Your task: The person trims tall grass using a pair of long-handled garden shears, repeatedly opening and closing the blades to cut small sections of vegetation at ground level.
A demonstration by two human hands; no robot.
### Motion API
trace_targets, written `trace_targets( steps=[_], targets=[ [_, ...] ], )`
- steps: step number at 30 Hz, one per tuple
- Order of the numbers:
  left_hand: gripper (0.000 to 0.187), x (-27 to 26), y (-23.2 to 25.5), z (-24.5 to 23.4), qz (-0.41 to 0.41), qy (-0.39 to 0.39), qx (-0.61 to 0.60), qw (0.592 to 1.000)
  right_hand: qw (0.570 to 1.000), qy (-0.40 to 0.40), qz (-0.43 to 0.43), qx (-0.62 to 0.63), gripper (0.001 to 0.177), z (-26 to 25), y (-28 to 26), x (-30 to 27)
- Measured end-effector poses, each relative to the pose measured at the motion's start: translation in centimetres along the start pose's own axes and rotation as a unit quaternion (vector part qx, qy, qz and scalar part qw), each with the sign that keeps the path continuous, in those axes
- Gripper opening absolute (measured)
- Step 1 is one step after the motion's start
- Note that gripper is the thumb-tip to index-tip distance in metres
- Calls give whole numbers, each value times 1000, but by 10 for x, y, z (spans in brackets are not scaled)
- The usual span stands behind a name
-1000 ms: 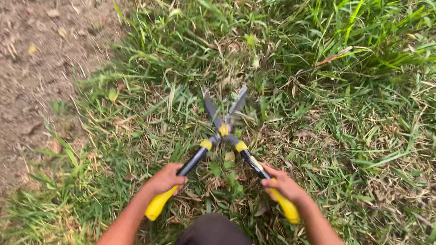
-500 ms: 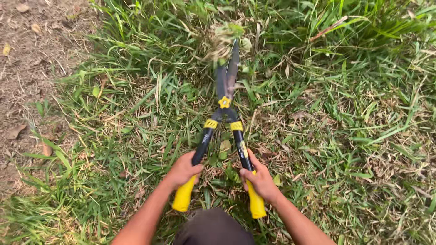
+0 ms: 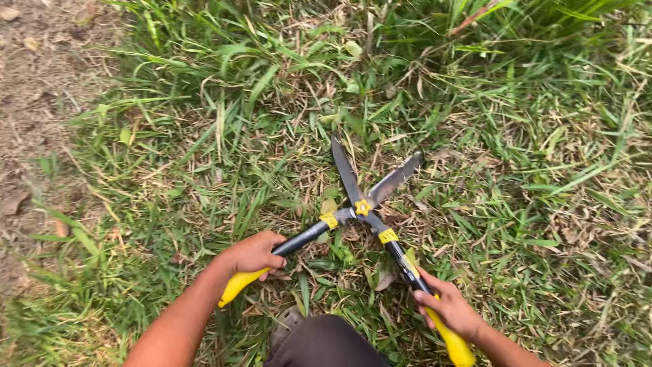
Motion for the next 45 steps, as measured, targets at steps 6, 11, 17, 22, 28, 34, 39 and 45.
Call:
trace_targets(
  steps=[6, 11, 17, 22, 28, 34, 39, 45],
  targets=[
    [20, 79, 30, 73, 28, 125, -92, 988, 975, 107, -151, 122, 72, 88, -20, 55],
    [17, 49, 19, 40, 65, 102, -16, 993, 982, 50, -169, 72, 74, 58, -24, 41],
    [16, 28, 25, 9, 21, 91, -30, 995, 985, -63, -157, 22, 79, 13, -47, 47],
    [19, 94, 95, 47, 113, 143, -39, 983, 956, 95, -252, 114, 77, 69, -61, 62],
    [18, 36, 110, -7, 82, 56, 78, 992, 984, -6, -150, 96, 81, 17, -64, 25],
    [13, 21, 99, -29, -4, -7, 132, 991, 996, -62, -65, -24, 76, -61, -62, -5],
    [13, 60, 154, -32, 22, 77, 121, 989, 983, -24, -180, 17, 73, -60, -97, 19],
    [16, 136, 178, 48, 81, 174, -32, 981, 960, 37, -241, 137, 70, -11, -129, 50]
  ],
)
Point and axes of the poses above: each hand's wrist, its own x-axis towards the middle knuckle, its own z-axis out of the palm, y = z × x, the point moved 6 cm from there along x, towards the middle knuckle, and after that the axes turned 15 degrees about -y, right-handed, at the moved point
